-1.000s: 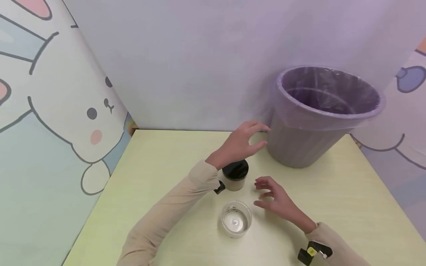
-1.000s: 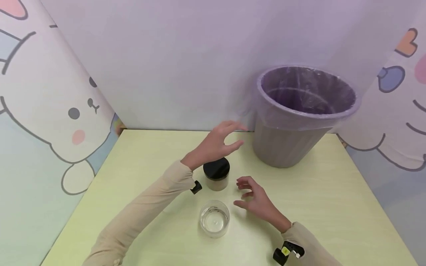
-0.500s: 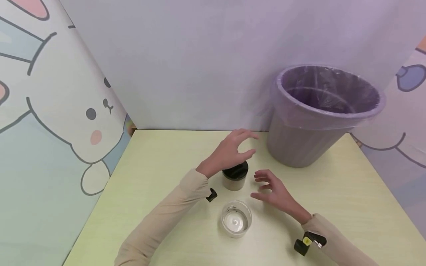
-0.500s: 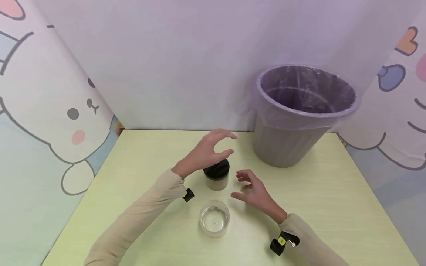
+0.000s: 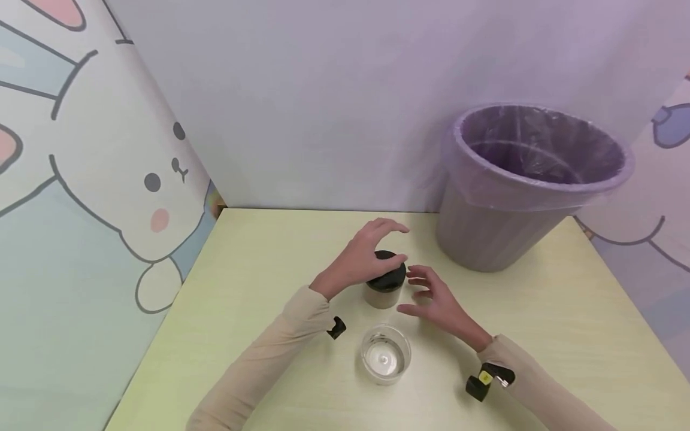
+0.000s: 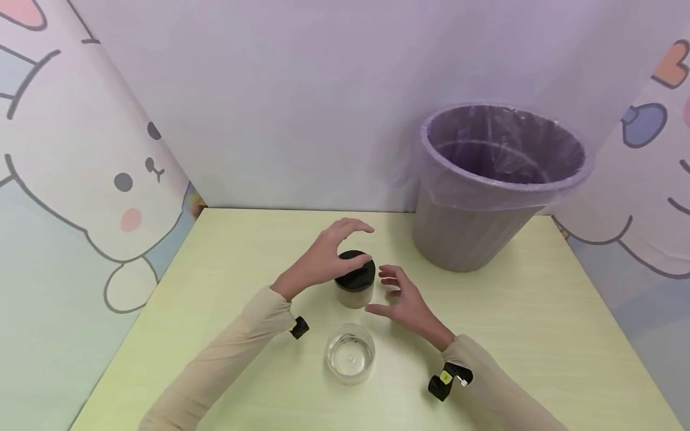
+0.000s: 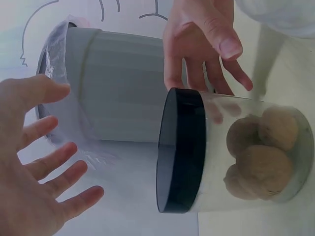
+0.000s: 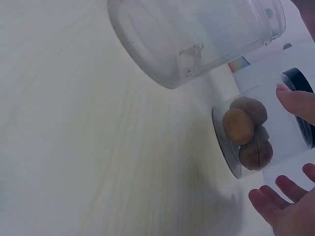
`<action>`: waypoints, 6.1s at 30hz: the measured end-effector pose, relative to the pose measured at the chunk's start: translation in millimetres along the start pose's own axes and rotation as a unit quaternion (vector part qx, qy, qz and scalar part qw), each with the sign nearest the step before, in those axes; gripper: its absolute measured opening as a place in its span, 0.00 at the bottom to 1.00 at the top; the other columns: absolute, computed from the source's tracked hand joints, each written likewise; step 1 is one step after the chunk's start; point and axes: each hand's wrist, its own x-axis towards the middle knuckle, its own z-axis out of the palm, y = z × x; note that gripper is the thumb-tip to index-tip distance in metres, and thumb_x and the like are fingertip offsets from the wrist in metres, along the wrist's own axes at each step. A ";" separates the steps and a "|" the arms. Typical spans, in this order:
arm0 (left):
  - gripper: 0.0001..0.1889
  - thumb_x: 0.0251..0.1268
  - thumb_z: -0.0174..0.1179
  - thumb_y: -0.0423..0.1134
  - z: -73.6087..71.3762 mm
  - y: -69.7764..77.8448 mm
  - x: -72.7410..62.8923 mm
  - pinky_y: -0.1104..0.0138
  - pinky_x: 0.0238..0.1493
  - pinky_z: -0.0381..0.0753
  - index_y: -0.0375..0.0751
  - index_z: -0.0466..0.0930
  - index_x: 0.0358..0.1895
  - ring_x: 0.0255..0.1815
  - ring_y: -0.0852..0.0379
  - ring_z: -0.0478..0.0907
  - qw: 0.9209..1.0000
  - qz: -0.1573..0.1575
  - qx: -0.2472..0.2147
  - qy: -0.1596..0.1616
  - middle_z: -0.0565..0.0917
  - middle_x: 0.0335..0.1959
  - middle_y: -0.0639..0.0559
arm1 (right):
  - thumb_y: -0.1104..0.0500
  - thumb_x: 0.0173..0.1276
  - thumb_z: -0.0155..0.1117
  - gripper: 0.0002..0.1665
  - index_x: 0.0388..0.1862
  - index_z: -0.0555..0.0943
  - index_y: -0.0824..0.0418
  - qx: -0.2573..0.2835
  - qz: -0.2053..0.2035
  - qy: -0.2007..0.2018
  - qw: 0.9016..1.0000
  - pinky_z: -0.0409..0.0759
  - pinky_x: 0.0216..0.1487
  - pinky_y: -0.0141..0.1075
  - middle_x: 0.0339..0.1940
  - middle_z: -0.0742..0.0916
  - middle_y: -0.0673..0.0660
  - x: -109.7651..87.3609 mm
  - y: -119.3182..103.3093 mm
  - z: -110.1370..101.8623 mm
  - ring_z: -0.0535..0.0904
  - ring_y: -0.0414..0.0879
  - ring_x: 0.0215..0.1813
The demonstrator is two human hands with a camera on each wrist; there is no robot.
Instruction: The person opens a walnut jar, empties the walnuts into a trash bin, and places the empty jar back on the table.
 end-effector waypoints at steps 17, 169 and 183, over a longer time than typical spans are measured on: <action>0.28 0.54 0.66 0.52 1.4 -18.4 -34.0 0.57 0.61 0.66 0.56 0.70 0.60 0.65 0.65 0.58 1.000 -0.026 -0.012 0.010 0.66 0.62 0.61 | 0.65 0.43 0.80 0.51 0.65 0.63 0.66 -0.009 0.002 -0.007 1.000 0.75 0.52 0.41 0.63 0.72 0.61 14.3 -20.2 26.9 0.71 0.57 0.61; 0.34 0.50 0.68 0.58 -7.0 -9.8 -72.6 0.63 0.48 0.76 0.63 0.69 0.64 0.56 0.58 0.68 0.998 -0.022 -0.033 -0.052 0.69 0.57 0.55 | 0.53 0.33 0.85 0.53 0.62 0.69 0.52 -0.174 -0.129 -0.010 0.976 0.72 0.53 0.49 0.54 0.78 0.48 5.2 -48.7 8.4 0.74 0.46 0.54; 0.34 0.53 0.66 0.59 -11.1 -9.9 -72.7 0.57 0.51 0.76 0.58 0.67 0.64 0.61 0.57 0.65 0.995 -0.027 -0.073 -0.069 0.65 0.61 0.60 | 0.53 0.32 0.85 0.52 0.61 0.70 0.53 -0.167 -0.114 -0.011 0.979 0.71 0.53 0.48 0.53 0.79 0.47 3.9 -49.1 9.8 0.74 0.43 0.53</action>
